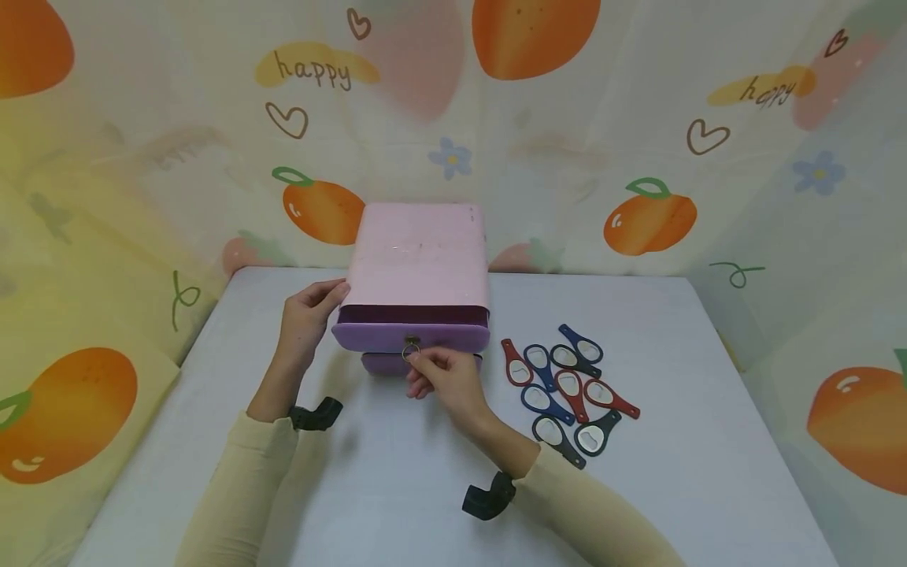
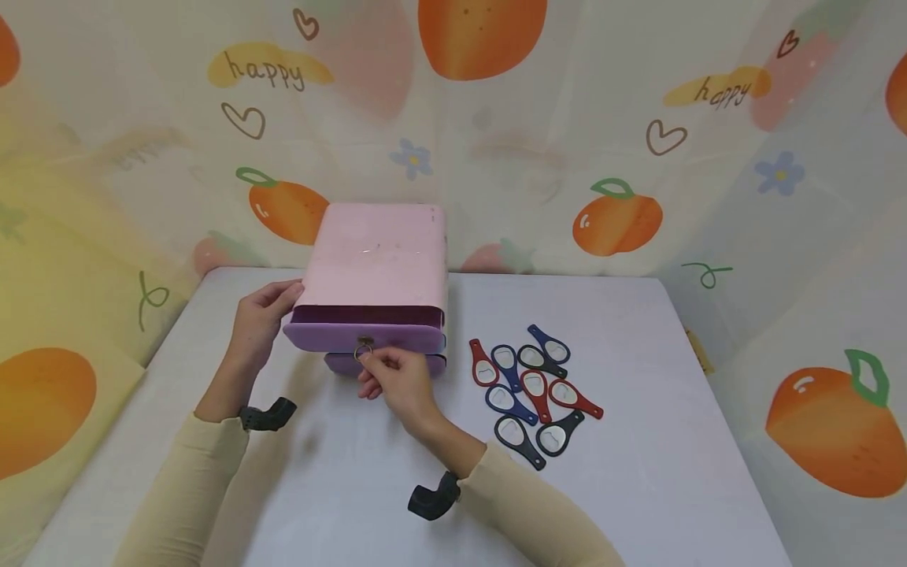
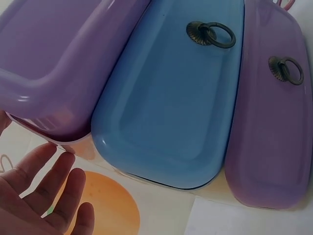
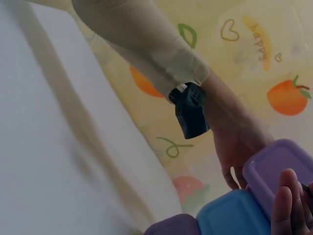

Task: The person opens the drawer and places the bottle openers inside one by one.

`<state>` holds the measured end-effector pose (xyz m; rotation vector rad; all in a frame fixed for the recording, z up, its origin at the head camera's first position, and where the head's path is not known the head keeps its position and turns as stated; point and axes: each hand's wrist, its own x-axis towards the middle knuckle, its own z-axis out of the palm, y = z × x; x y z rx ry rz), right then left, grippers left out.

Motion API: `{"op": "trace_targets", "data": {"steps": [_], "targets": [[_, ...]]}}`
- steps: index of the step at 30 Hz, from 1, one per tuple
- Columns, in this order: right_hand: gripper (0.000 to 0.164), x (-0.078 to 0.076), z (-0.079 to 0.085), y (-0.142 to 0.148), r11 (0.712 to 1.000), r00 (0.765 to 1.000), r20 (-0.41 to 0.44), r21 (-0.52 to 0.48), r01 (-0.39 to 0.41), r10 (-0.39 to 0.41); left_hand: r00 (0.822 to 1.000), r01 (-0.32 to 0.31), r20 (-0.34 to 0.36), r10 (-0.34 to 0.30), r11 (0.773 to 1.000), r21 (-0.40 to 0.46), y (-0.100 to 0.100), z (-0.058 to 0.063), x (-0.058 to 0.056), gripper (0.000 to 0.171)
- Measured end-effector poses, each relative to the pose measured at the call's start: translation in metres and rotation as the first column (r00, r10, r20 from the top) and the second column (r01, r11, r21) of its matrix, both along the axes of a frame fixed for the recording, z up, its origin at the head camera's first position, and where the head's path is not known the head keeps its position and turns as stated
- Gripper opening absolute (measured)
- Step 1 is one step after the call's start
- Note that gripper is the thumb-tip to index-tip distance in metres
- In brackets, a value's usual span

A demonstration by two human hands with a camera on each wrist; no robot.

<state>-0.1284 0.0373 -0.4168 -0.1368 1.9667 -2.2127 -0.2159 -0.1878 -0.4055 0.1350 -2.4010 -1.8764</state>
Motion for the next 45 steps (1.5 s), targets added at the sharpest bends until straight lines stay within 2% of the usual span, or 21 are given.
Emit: {"op": "trace_targets", "data": {"steps": [10,16,27,37,45], "targets": [[0.023,0.018,0.001,0.001,0.999,0.999,-0.010,0.017,-0.032,0.032,1.000,0.000,-0.004,-0.001,1.000,-0.008,0.000,0.004,0.002,0.053],[0.022,0.030,0.003,0.003,0.999,0.999,-0.009,0.013,-0.052,0.052,1.000,-0.003,-0.017,0.003,1.000,-0.004,0.001,0.000,0.000,0.054],[0.023,0.057,-0.003,0.007,0.988,0.990,0.007,0.059,-0.141,0.140,0.999,-0.014,-0.042,0.016,0.999,0.043,0.004,0.002,0.002,0.049],[0.024,0.058,-0.008,0.008,0.985,0.986,0.000,0.045,-0.167,0.167,0.999,-0.017,-0.036,0.018,0.999,0.040,0.003,0.002,0.002,0.048],[0.025,0.056,-0.017,0.020,0.966,0.975,-0.006,0.141,-0.219,0.222,0.999,-0.018,-0.041,0.020,0.999,0.044,0.004,0.000,0.001,0.048]]}}
